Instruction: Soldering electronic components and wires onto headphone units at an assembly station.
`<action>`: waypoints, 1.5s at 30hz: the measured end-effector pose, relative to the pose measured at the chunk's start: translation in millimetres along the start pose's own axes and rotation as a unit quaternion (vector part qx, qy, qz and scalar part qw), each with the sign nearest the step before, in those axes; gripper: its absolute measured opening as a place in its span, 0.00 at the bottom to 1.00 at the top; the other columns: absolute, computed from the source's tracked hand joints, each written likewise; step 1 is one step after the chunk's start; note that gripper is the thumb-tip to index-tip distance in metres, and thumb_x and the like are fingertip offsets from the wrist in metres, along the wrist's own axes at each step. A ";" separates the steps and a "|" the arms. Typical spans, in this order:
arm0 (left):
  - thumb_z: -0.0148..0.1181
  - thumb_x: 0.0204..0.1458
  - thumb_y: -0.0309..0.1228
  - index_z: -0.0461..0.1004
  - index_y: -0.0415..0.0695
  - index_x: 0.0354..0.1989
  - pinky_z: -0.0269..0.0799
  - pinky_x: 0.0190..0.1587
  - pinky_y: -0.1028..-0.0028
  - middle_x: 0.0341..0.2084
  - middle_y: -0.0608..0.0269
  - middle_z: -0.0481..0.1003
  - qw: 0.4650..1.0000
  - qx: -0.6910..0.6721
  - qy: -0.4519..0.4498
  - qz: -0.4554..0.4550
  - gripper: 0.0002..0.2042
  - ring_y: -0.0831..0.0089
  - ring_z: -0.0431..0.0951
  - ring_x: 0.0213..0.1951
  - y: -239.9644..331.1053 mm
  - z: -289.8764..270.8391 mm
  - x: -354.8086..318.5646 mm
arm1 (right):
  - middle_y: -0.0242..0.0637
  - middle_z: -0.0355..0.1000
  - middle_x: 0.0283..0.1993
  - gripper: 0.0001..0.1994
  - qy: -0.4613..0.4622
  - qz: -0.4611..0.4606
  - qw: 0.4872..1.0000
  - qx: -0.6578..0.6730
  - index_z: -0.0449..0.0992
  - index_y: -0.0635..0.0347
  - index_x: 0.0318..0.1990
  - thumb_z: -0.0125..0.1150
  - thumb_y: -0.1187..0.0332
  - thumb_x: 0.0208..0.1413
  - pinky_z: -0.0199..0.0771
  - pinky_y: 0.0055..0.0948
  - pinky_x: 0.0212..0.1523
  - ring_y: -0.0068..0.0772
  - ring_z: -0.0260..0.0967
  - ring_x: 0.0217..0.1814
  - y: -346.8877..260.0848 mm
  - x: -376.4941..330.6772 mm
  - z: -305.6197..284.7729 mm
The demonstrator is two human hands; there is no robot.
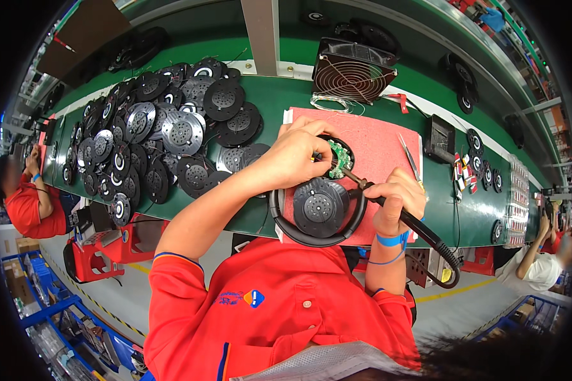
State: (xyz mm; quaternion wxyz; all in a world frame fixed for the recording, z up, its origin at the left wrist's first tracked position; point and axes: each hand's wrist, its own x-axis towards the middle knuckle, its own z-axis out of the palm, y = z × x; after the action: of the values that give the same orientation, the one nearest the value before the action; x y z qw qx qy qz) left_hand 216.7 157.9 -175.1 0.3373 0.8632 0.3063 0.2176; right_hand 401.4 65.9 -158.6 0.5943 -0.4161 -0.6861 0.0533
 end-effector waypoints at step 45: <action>0.60 0.39 0.31 0.77 0.43 0.23 0.61 0.53 0.57 0.47 0.61 0.71 0.998 0.007 0.041 0.053 0.05 0.57 0.66 0.52 -14.0 16.9 -3.6 | 0.45 0.71 0.36 0.22 -0.254 0.061 0.965 0.036 0.60 0.56 0.39 0.60 0.88 0.39 0.68 0.41 0.45 0.48 0.69 0.42 -26.2 -87.2 -24.0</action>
State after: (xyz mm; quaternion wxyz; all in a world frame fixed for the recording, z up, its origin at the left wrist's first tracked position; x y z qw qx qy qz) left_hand 218.6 156.1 -197.2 0.3064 0.8710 0.2753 0.2677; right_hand 404.2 -16.4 -204.0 0.4107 -0.4085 -0.7855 0.2178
